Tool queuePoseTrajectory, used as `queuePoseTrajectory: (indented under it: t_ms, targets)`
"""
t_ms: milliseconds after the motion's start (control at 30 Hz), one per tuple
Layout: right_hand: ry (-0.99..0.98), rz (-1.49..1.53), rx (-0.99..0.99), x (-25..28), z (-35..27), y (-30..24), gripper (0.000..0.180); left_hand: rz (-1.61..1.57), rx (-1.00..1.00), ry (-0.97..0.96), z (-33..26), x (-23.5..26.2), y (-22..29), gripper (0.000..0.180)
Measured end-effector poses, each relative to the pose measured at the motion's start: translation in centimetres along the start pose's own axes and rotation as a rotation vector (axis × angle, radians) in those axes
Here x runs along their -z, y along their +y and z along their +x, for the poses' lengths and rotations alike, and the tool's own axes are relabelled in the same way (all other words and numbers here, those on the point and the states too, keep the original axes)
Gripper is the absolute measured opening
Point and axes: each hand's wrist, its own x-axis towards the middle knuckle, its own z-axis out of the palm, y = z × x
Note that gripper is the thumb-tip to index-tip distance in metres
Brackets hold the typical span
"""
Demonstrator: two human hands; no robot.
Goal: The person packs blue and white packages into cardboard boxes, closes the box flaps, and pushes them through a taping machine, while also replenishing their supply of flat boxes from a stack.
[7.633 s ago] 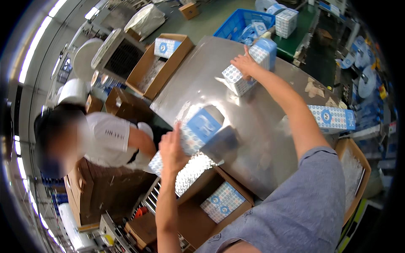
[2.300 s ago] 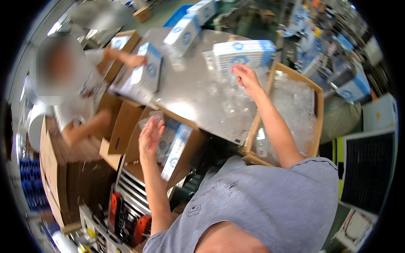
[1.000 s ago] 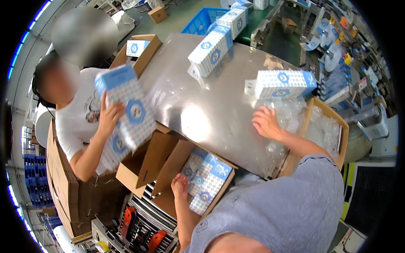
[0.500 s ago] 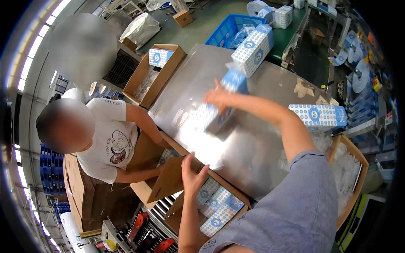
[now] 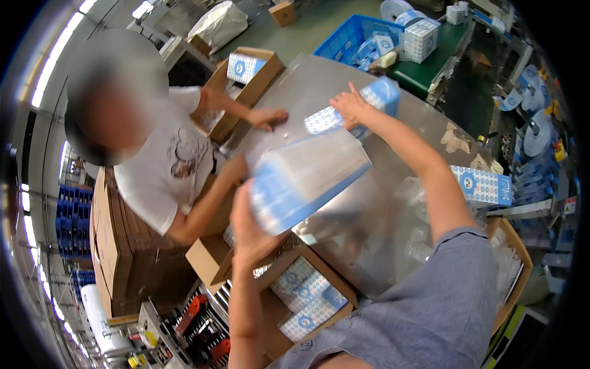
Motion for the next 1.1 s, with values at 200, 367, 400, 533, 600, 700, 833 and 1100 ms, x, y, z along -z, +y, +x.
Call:
queuePoseTrajectory:
  t_ms: [200, 367, 400, 533, 600, 700, 833, 1100]
  targets:
    - [0.05, 0.444, 0.01, -0.4, -9.7, -11.4, 0.118, -0.529, 0.469, 0.072, -14.0, 8.3, 4.3, 0.079]
    - [-0.087, 1.763, -0.241, -2.9, -13.0, -7.8, 0.092, -0.253, 0.637, 0.033, -23.4, 7.8, 3.7, 0.076]
    - [-0.179, 2.052, -0.262, -2.1, -14.5, -7.1, 0.084, -0.12, 0.636, 0.008, -25.1, 7.0, 2.1, 0.076]
    - [-0.241, 2.632, 0.078, 2.9, -20.0, -12.3, 0.063, 0.397, 0.589, -0.229, -32.3, -0.6, -5.2, 0.071]
    - [-0.295, 2.594, 0.407, 3.2, -21.7, -16.7, 0.066, 0.479, 0.71, -0.586, -32.0, -5.6, -5.4, 0.082]
    - [-0.101, 1.909, 0.495, 6.1, -25.7, -26.6, 0.091, 0.397, 0.635, -0.659, -35.0, -6.8, -7.0, 0.088]
    - [-0.016, 1.062, 0.918, 10.8, -25.6, -40.7, 0.1, 0.373, 0.321, -0.382, -41.4, -2.7, -9.8, 0.095]
    - [-0.325, 0.133, 0.625, -8.3, -18.0, -52.0, 0.097, 0.158, 0.423, -0.214, -41.0, 4.6, -6.9, 0.059]
